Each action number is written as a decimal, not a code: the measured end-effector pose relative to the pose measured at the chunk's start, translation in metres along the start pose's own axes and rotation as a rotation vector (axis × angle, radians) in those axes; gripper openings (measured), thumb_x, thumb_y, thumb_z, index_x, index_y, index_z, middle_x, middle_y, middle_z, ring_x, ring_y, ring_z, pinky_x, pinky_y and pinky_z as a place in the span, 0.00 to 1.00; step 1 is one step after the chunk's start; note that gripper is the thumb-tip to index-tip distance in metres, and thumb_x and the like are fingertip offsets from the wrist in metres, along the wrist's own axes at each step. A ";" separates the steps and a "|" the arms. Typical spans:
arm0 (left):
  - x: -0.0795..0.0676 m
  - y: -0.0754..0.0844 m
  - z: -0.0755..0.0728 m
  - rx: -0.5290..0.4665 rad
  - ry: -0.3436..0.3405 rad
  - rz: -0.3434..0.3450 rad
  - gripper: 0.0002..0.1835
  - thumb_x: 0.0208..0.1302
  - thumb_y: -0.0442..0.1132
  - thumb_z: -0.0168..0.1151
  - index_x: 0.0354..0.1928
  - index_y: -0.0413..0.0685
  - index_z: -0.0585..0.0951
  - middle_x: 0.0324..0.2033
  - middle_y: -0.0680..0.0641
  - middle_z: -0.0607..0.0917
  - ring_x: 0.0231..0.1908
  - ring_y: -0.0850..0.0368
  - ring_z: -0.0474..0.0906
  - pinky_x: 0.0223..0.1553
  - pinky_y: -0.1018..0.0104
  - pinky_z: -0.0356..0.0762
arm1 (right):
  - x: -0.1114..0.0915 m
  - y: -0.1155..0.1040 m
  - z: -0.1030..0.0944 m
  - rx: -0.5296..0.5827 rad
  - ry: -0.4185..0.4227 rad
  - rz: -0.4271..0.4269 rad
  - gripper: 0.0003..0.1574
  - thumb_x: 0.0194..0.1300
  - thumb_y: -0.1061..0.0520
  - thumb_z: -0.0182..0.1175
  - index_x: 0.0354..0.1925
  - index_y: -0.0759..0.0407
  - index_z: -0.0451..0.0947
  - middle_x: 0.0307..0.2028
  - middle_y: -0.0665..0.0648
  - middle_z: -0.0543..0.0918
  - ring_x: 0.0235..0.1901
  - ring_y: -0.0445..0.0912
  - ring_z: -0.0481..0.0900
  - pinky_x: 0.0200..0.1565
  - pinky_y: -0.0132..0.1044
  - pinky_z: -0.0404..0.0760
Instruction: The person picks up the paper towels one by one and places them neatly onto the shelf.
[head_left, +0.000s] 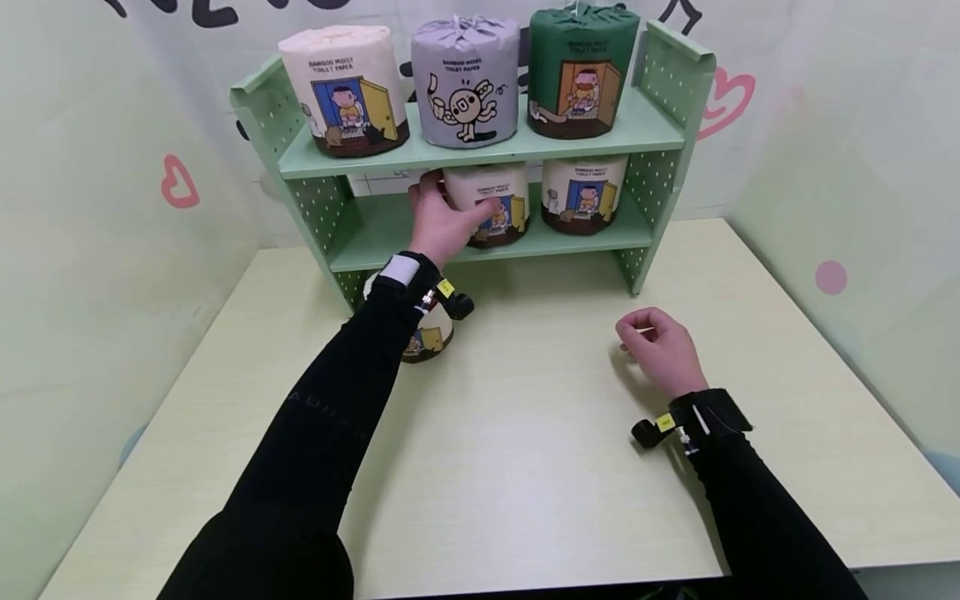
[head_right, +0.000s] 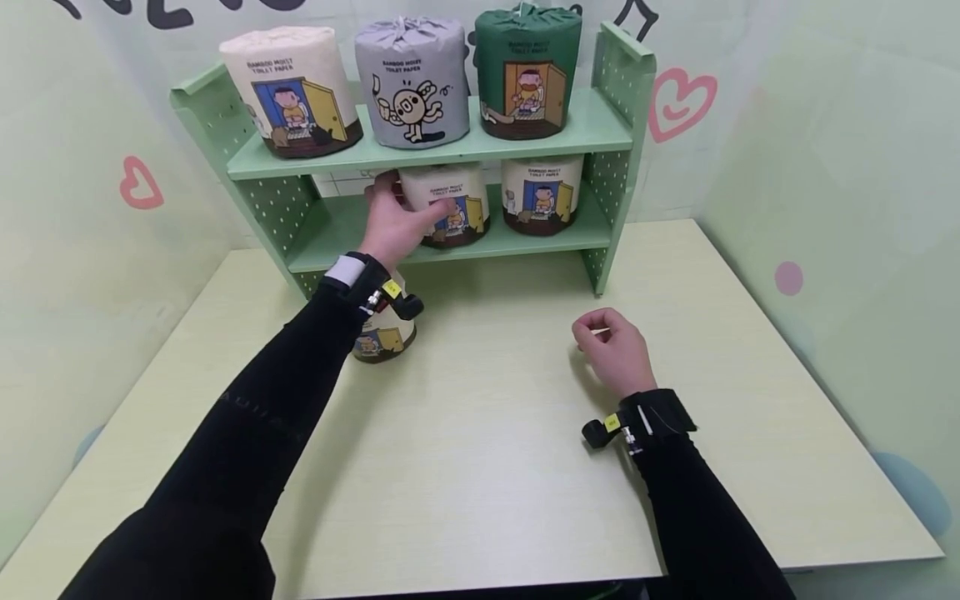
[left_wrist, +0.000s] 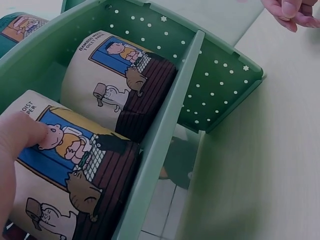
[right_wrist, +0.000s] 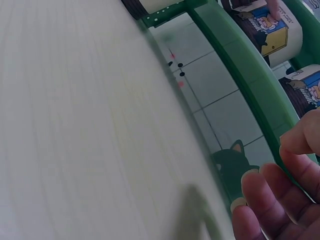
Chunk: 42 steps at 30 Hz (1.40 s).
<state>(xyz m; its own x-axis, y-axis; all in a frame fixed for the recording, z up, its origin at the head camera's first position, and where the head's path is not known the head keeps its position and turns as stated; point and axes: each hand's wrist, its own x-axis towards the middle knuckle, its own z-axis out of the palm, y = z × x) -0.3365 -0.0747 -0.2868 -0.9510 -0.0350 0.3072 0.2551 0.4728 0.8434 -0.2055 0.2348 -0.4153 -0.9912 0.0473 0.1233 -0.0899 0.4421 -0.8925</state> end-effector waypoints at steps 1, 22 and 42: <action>0.000 0.000 0.001 -0.003 0.005 -0.002 0.48 0.53 0.55 0.76 0.69 0.52 0.58 0.59 0.45 0.57 0.56 0.59 0.58 0.51 0.73 0.72 | 0.000 0.000 0.000 -0.002 0.000 0.000 0.21 0.72 0.45 0.58 0.47 0.61 0.77 0.39 0.65 0.83 0.35 0.53 0.81 0.33 0.33 0.77; 0.001 0.003 0.008 -0.030 0.020 0.009 0.48 0.56 0.48 0.75 0.71 0.49 0.54 0.63 0.43 0.59 0.56 0.59 0.64 0.54 0.72 0.72 | -0.003 0.000 0.004 -0.008 -0.007 -0.002 0.21 0.73 0.44 0.57 0.48 0.61 0.77 0.38 0.64 0.83 0.35 0.53 0.81 0.35 0.36 0.76; -0.084 0.032 -0.062 -0.280 -0.044 0.028 0.36 0.63 0.40 0.71 0.69 0.45 0.63 0.63 0.46 0.68 0.59 0.57 0.64 0.61 0.64 0.68 | -0.001 0.001 0.002 -0.012 -0.020 -0.020 0.20 0.73 0.46 0.58 0.48 0.61 0.77 0.41 0.63 0.82 0.35 0.52 0.82 0.35 0.34 0.77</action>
<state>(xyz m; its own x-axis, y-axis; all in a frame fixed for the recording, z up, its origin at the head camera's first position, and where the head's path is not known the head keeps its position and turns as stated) -0.2372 -0.1110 -0.2580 -0.9481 0.0160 0.3174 0.3135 0.2117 0.9257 -0.2046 0.2332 -0.4171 -0.9910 0.0210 0.1321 -0.1083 0.4538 -0.8845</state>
